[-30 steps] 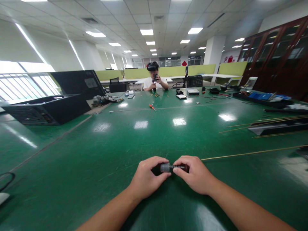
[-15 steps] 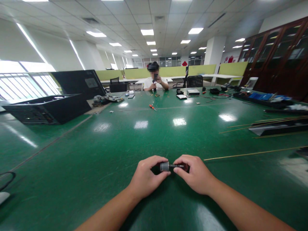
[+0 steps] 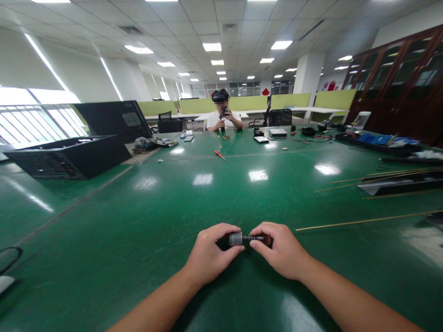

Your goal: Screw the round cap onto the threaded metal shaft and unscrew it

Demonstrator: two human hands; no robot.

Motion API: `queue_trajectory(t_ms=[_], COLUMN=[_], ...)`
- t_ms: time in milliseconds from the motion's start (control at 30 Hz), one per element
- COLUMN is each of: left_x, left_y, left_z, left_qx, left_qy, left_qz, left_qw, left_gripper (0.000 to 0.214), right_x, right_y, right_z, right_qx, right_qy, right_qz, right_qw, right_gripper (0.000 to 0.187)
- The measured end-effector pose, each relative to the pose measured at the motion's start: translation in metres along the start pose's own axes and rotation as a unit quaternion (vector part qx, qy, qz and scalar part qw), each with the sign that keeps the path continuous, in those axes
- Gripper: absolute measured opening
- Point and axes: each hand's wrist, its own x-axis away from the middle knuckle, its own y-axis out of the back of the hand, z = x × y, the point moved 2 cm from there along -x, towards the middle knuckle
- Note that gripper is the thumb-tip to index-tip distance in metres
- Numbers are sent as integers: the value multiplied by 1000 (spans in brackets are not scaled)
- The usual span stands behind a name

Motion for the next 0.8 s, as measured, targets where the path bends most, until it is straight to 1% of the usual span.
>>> queue_trajectory(t_ms=[167, 400, 800], left_x=[0, -1, -1], left_y=[0, 0, 1], left_z=[1, 1, 1], left_qx=[8, 2, 2], left_qy=[1, 4, -1], left_qz=[-3, -6, -9], left_qw=[1000, 1000, 1000], left_gripper=[28, 30, 28], right_x=[1, 1, 1], right_y=[-1, -1, 0], right_z=[0, -1, 0], right_qx=[-1, -4, 7], right_qy=[6, 2, -4], right_qz=[-5, -5, -6], right_qw=[1000, 1000, 1000], right_gripper=[8, 9, 9])
